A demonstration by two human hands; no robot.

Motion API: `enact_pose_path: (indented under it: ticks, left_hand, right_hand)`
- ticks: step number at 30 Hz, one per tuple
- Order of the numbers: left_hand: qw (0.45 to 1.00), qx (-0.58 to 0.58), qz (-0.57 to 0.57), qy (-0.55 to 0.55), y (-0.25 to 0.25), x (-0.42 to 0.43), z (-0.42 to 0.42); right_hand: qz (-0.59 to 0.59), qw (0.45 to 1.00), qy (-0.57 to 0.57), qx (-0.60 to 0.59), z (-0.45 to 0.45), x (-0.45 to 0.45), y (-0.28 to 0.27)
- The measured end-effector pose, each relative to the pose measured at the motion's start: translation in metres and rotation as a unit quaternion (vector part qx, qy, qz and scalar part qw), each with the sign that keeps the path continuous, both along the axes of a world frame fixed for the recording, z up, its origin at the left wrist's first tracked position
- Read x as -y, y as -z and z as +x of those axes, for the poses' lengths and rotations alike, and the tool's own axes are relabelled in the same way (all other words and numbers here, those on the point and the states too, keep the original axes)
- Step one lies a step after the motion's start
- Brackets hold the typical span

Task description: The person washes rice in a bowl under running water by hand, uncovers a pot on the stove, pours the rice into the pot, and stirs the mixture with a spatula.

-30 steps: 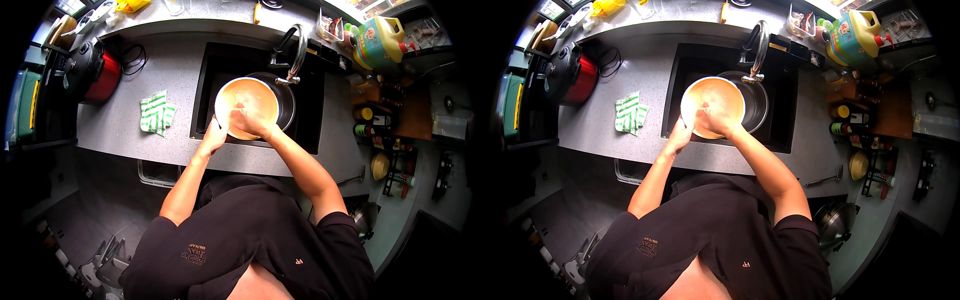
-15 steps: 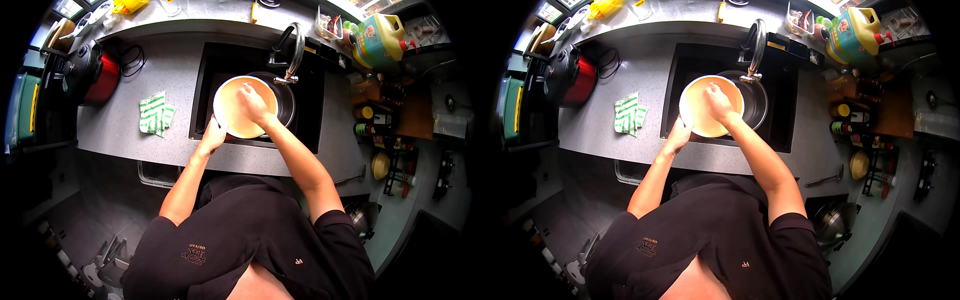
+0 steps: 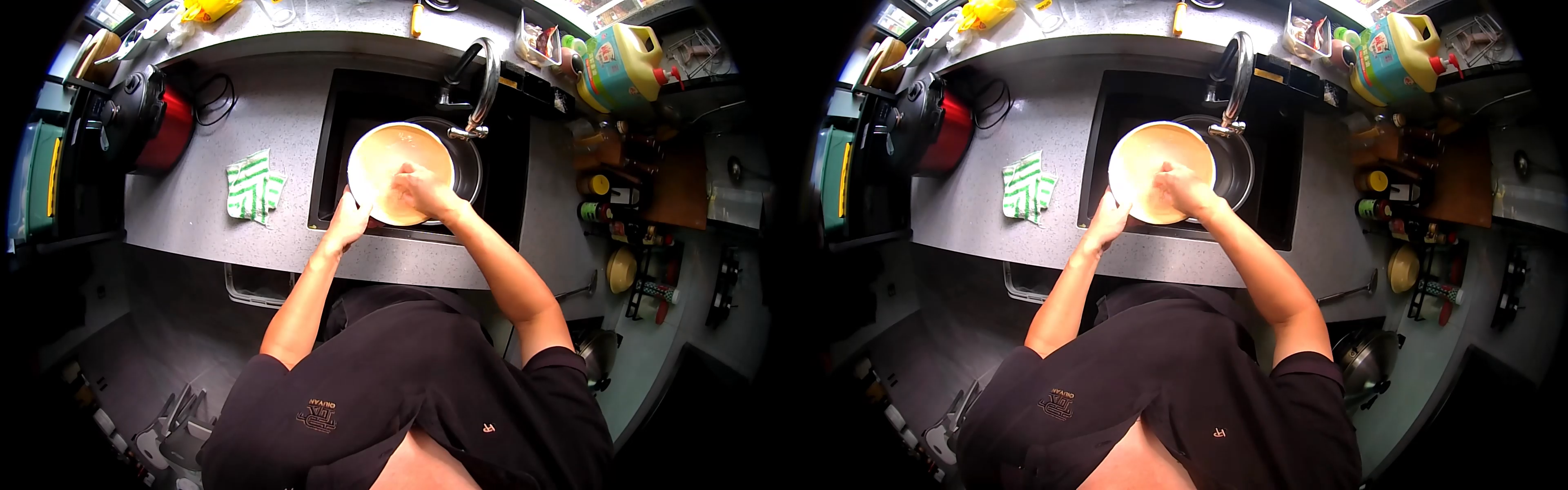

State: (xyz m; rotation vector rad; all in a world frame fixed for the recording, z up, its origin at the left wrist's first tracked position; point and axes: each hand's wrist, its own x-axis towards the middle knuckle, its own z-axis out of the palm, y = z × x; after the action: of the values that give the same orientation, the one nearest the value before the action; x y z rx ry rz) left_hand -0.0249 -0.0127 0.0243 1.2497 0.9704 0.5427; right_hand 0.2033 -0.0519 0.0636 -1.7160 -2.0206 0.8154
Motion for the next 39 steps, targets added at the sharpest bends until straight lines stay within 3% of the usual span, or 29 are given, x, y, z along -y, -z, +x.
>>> enact_pose_path:
  ticks: [3,7,9,11,15,18,21,23,24,25,27,29,33,36,39]
  left_hand:
    - [1.0,-0.005,-0.003,-0.004,-0.003,0.0,0.002]
    - [0.999,-0.01,-0.038,-0.002,-0.024,-0.001,0.006]
    - [0.997,-0.003,-0.082,-0.01,-0.039,0.0,0.009]
    - [0.998,-0.001,-0.061,-0.006,-0.036,-0.001,0.009]
    - [0.999,-0.001,-0.042,0.004,-0.034,-0.003,0.009]
    - [0.988,-0.006,-0.152,-0.003,-0.045,-0.003,0.008]
    - [0.985,0.005,-0.174,-0.016,-0.057,-0.004,0.01]
    - [1.0,-0.002,0.013,-0.006,-0.002,-0.006,0.005]
    - [0.994,-0.006,0.107,-0.001,0.0,-0.009,0.006]
    - [0.998,-0.01,0.066,0.003,0.001,-0.009,0.006]
    - [1.0,-0.019,-0.017,0.013,-0.009,-0.008,0.004]
    - [1.0,-0.004,-0.028,-0.001,-0.023,-0.007,0.006]
    - [0.999,0.007,-0.038,0.001,-0.028,-0.011,0.005]
    - [1.0,-0.005,-0.019,-0.002,-0.027,-0.012,0.002]
    - [1.0,-0.009,0.016,-0.003,-0.017,-0.015,-0.001]
  right_hand:
    - [0.096,0.992,0.017,0.085,0.015,-0.007,-0.003]
    - [0.103,0.982,0.139,0.076,0.013,-0.024,0.02]
    - [0.094,0.974,0.197,-0.068,0.008,-0.033,0.055]
    - [0.169,0.974,0.148,0.021,-0.003,-0.039,0.055]
    - [0.097,0.982,0.156,-0.034,-0.032,-0.033,0.025]
    - [0.11,0.989,0.103,0.004,-0.04,-0.023,0.02]
    - [0.06,0.998,0.014,0.012,-0.032,-0.012,0.004]
    - [0.006,0.999,-0.016,0.027,-0.023,-0.011,-0.007]
    - [-0.022,0.999,-0.013,0.04,-0.018,-0.01,-0.011]
    - [-0.051,0.997,-0.009,0.053,-0.013,-0.01,-0.015]
    - [0.043,0.997,0.032,0.059,-0.005,-0.012,-0.016]
    - [0.121,0.989,0.069,0.049,-0.006,-0.013,-0.024]
    - [0.099,0.993,0.044,0.052,-0.015,-0.016,-0.036]
    - [0.12,0.986,0.119,-0.011,-0.018,-0.011,-0.053]
    - [0.146,0.979,0.14,0.014,-0.006,0.001,-0.061]
